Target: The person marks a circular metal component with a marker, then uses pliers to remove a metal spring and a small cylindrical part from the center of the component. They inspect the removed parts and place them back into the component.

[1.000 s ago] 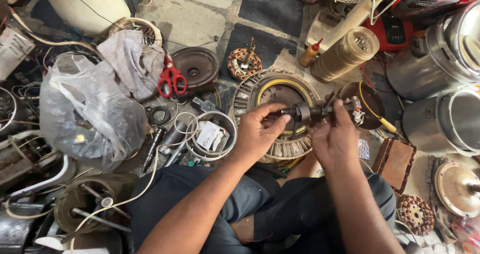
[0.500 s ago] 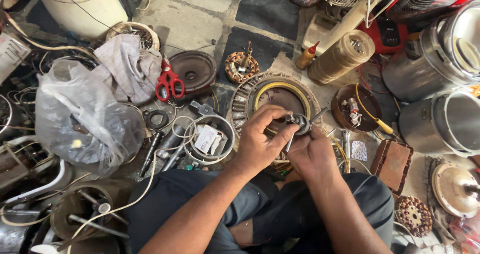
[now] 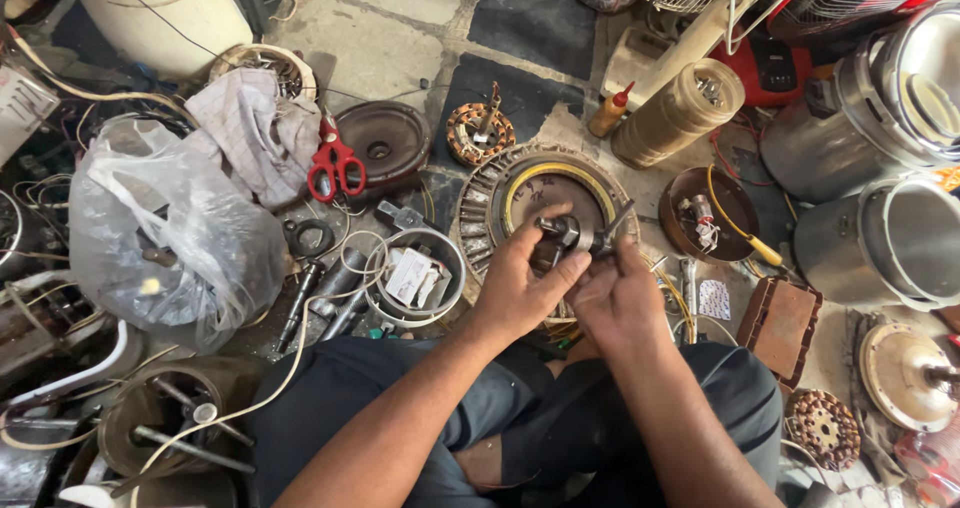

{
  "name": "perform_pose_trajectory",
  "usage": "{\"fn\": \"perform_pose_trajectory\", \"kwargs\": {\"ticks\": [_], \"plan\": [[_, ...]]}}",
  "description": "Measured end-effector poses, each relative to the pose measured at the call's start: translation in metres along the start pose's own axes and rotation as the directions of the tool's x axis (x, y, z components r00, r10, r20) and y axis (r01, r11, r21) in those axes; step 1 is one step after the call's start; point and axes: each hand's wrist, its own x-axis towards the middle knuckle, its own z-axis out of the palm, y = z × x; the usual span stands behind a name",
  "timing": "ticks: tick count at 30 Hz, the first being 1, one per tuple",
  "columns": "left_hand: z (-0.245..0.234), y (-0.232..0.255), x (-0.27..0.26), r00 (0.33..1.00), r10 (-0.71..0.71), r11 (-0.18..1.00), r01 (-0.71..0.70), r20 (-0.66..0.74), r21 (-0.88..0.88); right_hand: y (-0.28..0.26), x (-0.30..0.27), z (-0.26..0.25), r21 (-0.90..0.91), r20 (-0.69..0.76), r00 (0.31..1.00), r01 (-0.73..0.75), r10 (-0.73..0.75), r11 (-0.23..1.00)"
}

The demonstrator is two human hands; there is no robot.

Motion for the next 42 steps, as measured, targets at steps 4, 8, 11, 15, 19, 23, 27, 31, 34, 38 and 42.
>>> {"fn": "perform_pose_trajectory", "kwargs": {"ticks": [4,8,11,15,19,23,27,31,34,38,42], "plan": [[-0.005,0.005,-0.003,0.98,0.136,0.991,-0.137,0.148,-0.002,0.009,0.004,-0.009,-0.03,0.056,0.994,-0.087,0.089,0.996],[-0.006,-0.002,-0.003,0.974,0.15,0.965,-0.108,0.169,-0.238,0.005,-0.008,0.005,-0.034,0.03,0.99,-0.138,0.139,0.99],[-0.01,-0.009,-0.001,0.974,0.2,0.976,-0.188,0.105,-0.112,0.003,-0.013,0.016,-0.082,0.06,0.985,-0.159,0.164,0.984],[-0.011,-0.02,0.002,0.992,0.089,0.981,-0.072,0.088,-0.179,0.002,-0.01,0.014,-0.079,0.135,0.978,-0.152,0.161,0.985],[-0.012,-0.031,0.007,1.0,0.029,0.976,-0.027,0.008,-0.216,0.0,-0.016,0.016,-0.098,0.208,0.953,-0.204,0.22,0.974],[-0.014,-0.028,0.015,0.993,-0.077,0.883,0.025,-0.092,-0.469,-0.006,-0.032,0.005,-0.402,0.111,0.952,-0.219,0.285,0.889],[-0.032,-0.02,0.022,0.986,-0.163,0.636,0.071,-0.044,-0.768,-0.022,-0.048,-0.042,-0.811,0.008,1.0,0.014,-0.013,0.585],[-0.042,-0.02,0.025,0.998,-0.066,0.672,0.032,-0.017,-0.739,-0.034,-0.065,-0.082,-0.986,0.155,0.93,0.124,-0.335,-0.11],[-0.039,-0.021,0.026,0.996,-0.066,0.798,0.016,-0.06,-0.602,-0.031,-0.072,-0.09,-0.91,0.385,0.868,0.3,-0.313,-0.287],[-0.033,-0.022,0.022,0.994,0.008,0.944,-0.044,-0.112,-0.326,-0.01,-0.07,-0.087,-0.791,0.522,0.852,0.472,-0.029,-0.389],[-0.032,-0.029,0.021,0.994,-0.016,0.953,-0.016,-0.105,-0.303,0.015,-0.067,-0.085,-0.709,0.533,0.836,0.526,0.13,-0.47]]}}
